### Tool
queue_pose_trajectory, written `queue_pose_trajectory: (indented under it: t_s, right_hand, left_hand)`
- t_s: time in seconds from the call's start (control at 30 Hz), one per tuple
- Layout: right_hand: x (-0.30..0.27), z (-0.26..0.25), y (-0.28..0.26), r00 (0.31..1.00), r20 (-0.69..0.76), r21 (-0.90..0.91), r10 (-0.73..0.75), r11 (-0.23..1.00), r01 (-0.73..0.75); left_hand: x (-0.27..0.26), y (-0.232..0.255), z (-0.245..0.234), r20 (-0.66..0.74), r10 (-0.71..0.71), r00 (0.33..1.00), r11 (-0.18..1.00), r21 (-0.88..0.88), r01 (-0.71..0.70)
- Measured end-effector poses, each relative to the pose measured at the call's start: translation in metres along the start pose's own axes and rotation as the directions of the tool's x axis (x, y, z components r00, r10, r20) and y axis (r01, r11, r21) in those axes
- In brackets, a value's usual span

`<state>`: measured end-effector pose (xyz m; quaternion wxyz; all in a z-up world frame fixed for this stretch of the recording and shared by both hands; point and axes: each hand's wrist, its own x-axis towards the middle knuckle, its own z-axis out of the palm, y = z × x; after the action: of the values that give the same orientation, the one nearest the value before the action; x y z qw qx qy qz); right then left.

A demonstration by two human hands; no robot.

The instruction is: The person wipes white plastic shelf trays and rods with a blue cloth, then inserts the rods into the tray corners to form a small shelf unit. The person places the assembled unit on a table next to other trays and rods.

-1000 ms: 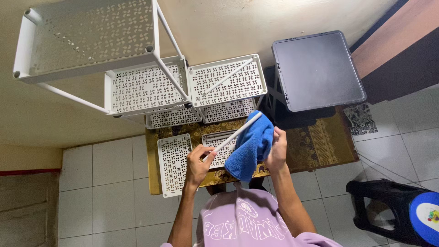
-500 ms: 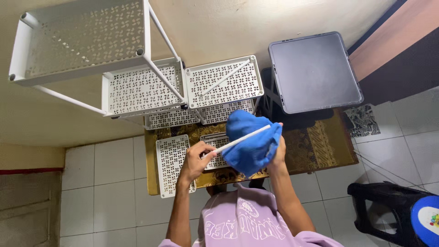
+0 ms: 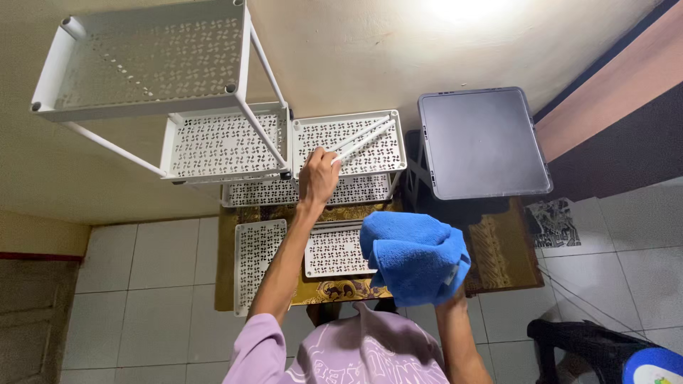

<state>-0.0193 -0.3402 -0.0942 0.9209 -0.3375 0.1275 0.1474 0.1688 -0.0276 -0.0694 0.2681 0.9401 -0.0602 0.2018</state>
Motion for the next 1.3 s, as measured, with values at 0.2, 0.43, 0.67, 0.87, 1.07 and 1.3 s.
queue_pose_trajectory:
  t_s: [0.2,0.43,0.67,0.87,1.07,1.3]
  right_hand:
    - [-0.007,-0.025,-0.002,1.0,-0.01,-0.01,-0.006,1.0,0.006]
    - [-0.022,-0.012,0.012,1.0,-0.01,-0.022,0.029,0.999,-0.029]
    - [-0.036,-0.008,0.036,0.997,0.007,-0.049,0.078,0.996,-0.077]
    - [-0.023,-0.039,0.042,0.998,0.003,0.032,0.059,0.998,-0.059]
    - [-0.011,-0.05,0.037,0.949,0.225,-0.15,0.222,0.97,-0.192]
    - [-0.033,-0.064,0.086,0.924,0.08,-0.391,0.374,0.864,-0.316]
  left_hand:
    - [0.02,-0.035,0.039,0.186,-0.064,0.981,0.996,0.07,0.051]
    - [0.036,-0.039,0.052,0.242,-0.08,0.967,0.961,0.275,0.011]
    - [0.012,0.022,0.013,0.073,0.112,0.991,0.993,-0.045,-0.109]
    - [-0.13,0.112,-0.03,0.539,0.461,0.704,0.677,-0.727,0.113]
    - [-0.172,0.111,-0.039,0.716,0.019,0.698,0.555,-0.588,0.588]
    - [-0.168,0.073,-0.004,0.627,0.089,0.774,0.656,-0.621,0.428]
